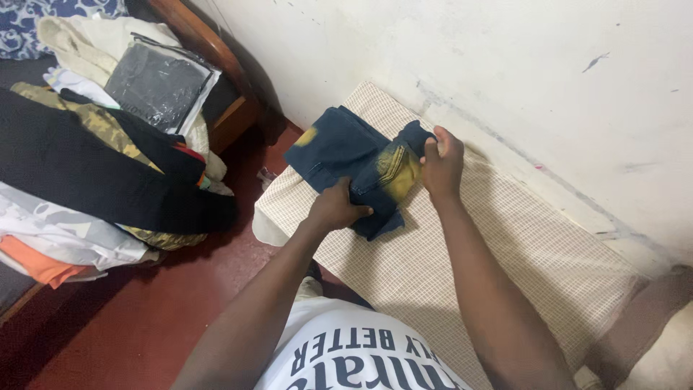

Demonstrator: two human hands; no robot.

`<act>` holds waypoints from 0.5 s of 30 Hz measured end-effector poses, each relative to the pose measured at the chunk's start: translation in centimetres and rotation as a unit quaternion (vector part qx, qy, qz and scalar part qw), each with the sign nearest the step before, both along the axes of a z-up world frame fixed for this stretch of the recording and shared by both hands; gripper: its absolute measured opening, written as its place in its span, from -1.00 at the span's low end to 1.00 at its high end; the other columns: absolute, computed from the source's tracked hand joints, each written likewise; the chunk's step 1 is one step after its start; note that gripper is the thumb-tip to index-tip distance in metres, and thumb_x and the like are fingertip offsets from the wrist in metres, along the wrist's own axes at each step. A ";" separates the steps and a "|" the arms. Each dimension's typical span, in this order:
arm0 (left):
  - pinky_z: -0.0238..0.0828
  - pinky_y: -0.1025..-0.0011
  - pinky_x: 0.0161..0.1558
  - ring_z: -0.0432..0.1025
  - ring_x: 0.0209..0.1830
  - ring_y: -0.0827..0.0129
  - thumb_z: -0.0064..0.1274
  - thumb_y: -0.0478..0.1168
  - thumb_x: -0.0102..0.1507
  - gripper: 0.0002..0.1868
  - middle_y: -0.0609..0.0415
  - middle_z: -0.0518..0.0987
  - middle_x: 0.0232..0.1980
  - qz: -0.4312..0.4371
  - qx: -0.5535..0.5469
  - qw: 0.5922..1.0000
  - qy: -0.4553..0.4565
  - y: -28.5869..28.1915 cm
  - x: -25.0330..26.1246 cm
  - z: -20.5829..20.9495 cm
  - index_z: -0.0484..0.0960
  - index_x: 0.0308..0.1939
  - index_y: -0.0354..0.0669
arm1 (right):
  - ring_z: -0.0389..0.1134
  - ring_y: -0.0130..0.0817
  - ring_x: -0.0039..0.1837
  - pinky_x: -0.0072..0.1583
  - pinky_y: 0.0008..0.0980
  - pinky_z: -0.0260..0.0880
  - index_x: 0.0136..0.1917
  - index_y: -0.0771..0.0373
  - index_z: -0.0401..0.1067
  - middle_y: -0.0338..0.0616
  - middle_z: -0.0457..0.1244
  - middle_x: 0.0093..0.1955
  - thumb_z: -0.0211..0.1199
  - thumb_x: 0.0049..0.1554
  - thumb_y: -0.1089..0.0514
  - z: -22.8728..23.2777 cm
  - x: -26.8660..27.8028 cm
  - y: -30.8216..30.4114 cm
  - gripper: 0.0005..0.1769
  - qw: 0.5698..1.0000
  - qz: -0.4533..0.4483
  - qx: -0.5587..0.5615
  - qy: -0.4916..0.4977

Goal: The person picks up a pair of jeans from a bed and folds them by hand on a white-clothed surface.

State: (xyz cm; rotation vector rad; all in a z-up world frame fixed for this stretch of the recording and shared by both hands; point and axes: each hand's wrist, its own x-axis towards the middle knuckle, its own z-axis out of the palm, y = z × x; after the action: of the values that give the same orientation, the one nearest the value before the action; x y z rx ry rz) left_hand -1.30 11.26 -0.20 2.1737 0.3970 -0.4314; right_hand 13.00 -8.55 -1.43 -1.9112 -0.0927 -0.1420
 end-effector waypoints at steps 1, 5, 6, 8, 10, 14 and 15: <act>0.52 0.17 0.09 0.60 0.04 0.00 0.37 0.06 0.06 -0.06 -0.21 0.67 0.05 -0.006 0.031 0.999 -0.015 -0.1 0.1 0.4 0.29 0.40 -0.20 | 0.40 -0.38 -0.06 -0.02 -0.40 0.47 0.37 0.30 0.36 -0.08 0.21 0.29 0.18 0.28 0.06 0.2 0.5 -0.2 -0.54 1.000 -0.004 0.000 0.000; 0.51 0.09 0.04 0.55 0.06 -0.06 0.40 -0.01 0.01 0.09 -0.21 0.61 0.10 -0.030 0.095 0.994 -0.052 -1.8 1.0 1.7 0.11 0.50 -0.13 | 0.39 -0.24 0.02 0.05 -0.25 0.43 0.24 0.25 0.48 -0.05 0.27 0.21 0.26 0.26 0.01 1.0 1.7 -0.8 -0.64 0.985 0.073 -0.151 -0.036; 0.52 0.10 0.03 0.54 0.06 -0.06 0.43 0.02 0.01 0.09 -0.22 0.58 0.12 -0.017 0.096 0.994 -0.047 -2.2 1.2 1.8 0.13 0.49 -0.14 | 0.36 -0.20 0.13 0.13 -0.19 0.40 0.20 0.25 0.51 -0.01 0.31 0.16 0.34 0.26 0.01 1.2 1.7 -0.8 -0.66 0.965 0.091 -0.221 -0.108; 0.54 0.11 0.02 0.54 0.07 -0.06 0.45 0.06 0.01 0.09 -0.24 0.56 0.13 -0.006 0.096 0.994 -0.042 -2.5 1.3 1.9 0.14 0.47 -0.15 | 0.36 -0.18 0.11 0.12 -0.17 0.39 0.14 0.22 0.51 -0.02 0.30 0.14 0.34 0.23 0.01 2.1 1.6 -0.7 -0.70 0.963 0.097 -0.240 -0.080; 0.55 0.13 0.01 0.58 0.04 -0.01 0.44 0.10 0.03 0.07 -0.22 0.58 0.09 0.003 0.081 0.996 -0.037 -2.5 1.2 1.7 0.17 0.46 -0.16 | 0.35 -0.17 0.09 0.12 -0.15 0.39 0.08 0.19 0.51 -0.04 0.29 0.11 0.35 0.21 0.00 3.1 1.3 -0.4 -0.73 0.960 0.101 -0.257 -0.052; 0.54 0.11 0.01 0.57 0.02 -0.05 0.45 0.11 0.01 0.02 -0.20 0.61 0.06 0.001 0.092 0.993 -0.077 -2.3 0.9 1.3 0.25 0.40 -0.17 | 0.35 -0.18 0.00 0.05 -0.14 0.39 -0.01 0.20 0.45 -0.09 0.26 0.07 0.36 0.20 -0.01 4.2 1.2 0.1 -0.74 0.947 0.130 -0.289 -0.058; 0.54 0.11 0.00 0.57 0.02 -0.04 0.45 0.12 0.01 0.02 -0.20 0.61 0.06 -0.001 0.092 0.993 -0.071 -2.3 1.0 1.3 0.25 0.39 -0.17 | 0.35 -0.19 -0.01 0.04 -0.14 0.39 -0.03 0.20 0.43 -0.10 0.25 0.07 0.36 0.20 -0.01 4.4 1.4 0.2 -0.73 0.943 0.135 -0.297 -0.064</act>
State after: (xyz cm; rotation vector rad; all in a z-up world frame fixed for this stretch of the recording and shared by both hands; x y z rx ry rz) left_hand -0.29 8.92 1.11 2.3664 0.3668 -0.2463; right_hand 14.35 -8.33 3.01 -2.4647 -0.5358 -0.0541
